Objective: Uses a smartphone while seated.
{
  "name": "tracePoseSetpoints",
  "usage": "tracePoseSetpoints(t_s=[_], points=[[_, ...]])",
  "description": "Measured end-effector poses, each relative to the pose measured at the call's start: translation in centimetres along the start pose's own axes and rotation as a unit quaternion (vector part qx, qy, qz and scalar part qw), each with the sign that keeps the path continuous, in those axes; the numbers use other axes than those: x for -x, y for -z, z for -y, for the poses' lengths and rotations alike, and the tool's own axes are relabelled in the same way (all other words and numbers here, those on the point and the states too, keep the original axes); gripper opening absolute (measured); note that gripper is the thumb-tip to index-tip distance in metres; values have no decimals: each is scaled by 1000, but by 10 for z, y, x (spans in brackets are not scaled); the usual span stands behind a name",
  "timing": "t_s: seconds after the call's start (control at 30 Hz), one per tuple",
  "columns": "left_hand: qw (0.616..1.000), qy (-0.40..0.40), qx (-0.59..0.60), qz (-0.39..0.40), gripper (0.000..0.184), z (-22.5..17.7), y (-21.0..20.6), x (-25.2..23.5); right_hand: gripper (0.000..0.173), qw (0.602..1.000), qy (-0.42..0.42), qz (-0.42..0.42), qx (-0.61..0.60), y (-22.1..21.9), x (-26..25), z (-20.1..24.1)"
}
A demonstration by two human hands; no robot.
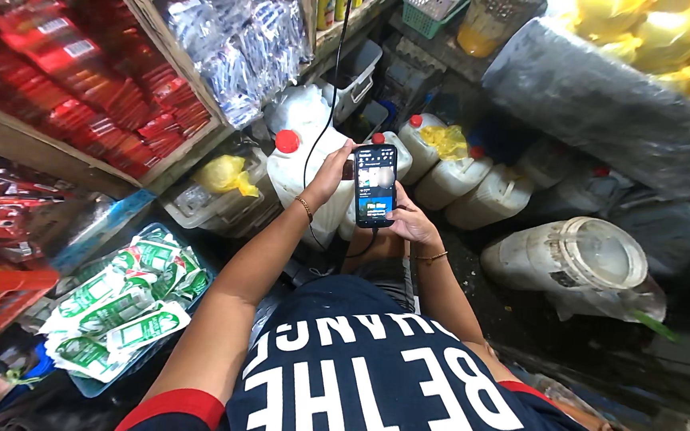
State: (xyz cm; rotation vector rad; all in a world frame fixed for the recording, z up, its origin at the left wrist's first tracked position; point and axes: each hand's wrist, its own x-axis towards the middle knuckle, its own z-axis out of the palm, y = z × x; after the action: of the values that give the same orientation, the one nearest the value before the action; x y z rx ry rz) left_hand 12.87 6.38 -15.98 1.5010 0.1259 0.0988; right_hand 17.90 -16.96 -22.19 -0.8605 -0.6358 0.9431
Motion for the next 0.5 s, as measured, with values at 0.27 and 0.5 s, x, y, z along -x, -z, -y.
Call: tracePoseSetpoints(t_s=[0.27,0.5], points=[[1000,1,3,-4,63,0,4,1,79,1000,-5,1,-16,0,-4,0],[1000,-2,3,-4,62,0,8,0,78,1000,-8,15,-6,0,-10,1]])
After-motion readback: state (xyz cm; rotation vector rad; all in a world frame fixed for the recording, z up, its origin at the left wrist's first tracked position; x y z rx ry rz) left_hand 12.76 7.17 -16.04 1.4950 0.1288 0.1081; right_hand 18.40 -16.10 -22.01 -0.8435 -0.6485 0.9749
